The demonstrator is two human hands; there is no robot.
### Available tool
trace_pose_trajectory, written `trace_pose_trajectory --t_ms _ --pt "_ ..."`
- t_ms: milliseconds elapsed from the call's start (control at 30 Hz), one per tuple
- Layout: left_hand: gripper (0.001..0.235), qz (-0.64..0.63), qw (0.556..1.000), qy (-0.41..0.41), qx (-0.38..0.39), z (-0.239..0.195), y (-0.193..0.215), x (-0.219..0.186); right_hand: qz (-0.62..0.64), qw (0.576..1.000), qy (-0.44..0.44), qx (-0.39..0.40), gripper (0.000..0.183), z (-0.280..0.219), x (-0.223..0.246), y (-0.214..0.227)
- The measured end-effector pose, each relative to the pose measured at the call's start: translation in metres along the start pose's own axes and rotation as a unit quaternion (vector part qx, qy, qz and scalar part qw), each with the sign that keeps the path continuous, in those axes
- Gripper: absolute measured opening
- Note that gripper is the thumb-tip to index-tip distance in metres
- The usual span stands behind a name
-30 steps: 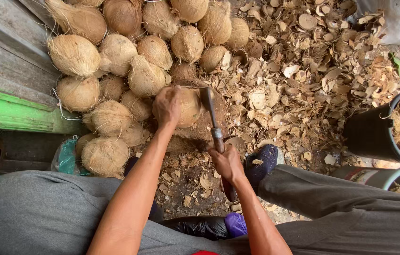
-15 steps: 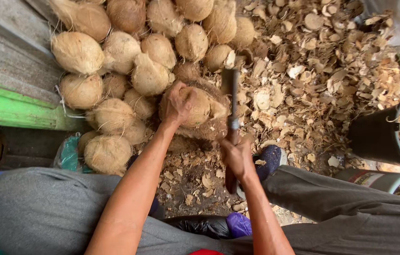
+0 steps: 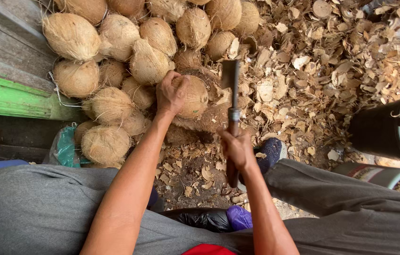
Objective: The person sits on the ground and uses a machete to peel the fibrous husk off a coconut. They repeatedly strike and scrape the coconut against a wooden stump, rotating it to remove the husk in sections.
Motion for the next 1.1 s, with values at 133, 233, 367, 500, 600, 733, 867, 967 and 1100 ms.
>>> trace_pose_trajectory --t_ms 133,233,367,500,600,733,867,967,1100 --pt "0.066 0.011 0.999 -0.038 -0.01 0.007 0.004 -0.024 -0.109 0.981 0.002 -0.163 0.032 0.028 0.018 0.061" --pt "0.068 0.026 1.0 -0.004 -0.008 0.004 0.008 -0.018 -0.192 0.96 -0.026 -0.203 0.034 0.053 0.02 0.078" --pt "0.07 0.019 0.999 -0.021 -0.026 0.009 0.005 -0.014 -0.393 0.878 0.012 -0.272 0.081 0.071 0.043 0.078" --pt "0.071 0.021 1.0 0.006 -0.007 0.007 0.005 -0.01 -0.525 0.756 0.316 -0.228 0.082 0.072 0.098 -0.005" --pt "0.072 0.077 0.986 -0.123 -0.078 -0.002 0.032 -0.049 -0.518 0.771 0.343 -0.141 0.052 0.085 0.096 -0.043" --pt "0.083 0.309 0.906 -0.289 -0.012 -0.024 0.019 -0.101 -0.448 0.822 0.325 -0.132 0.016 0.104 0.093 -0.034" --pt "0.116 0.294 0.926 -0.225 0.08 -0.022 0.012 -0.102 -0.455 0.762 0.437 -0.146 0.02 0.089 0.103 -0.033" --pt "0.101 0.151 0.975 -0.145 0.077 -0.015 0.024 -0.095 -0.521 0.779 0.342 -0.068 0.04 0.09 0.092 -0.013" --pt "0.076 0.083 0.994 -0.066 0.035 -0.005 0.043 -0.069 -0.436 0.876 0.201 -0.04 0.041 0.061 0.105 0.066"
Point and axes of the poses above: each hand's wrist, its own z-axis towards the middle knuckle, its own y-axis out of the back of the hand, x = y × z, the point moved 10 cm from there along z, towards the middle knuckle, and after that the axes turned 6 degrees about -y, right-handed, at the moved point
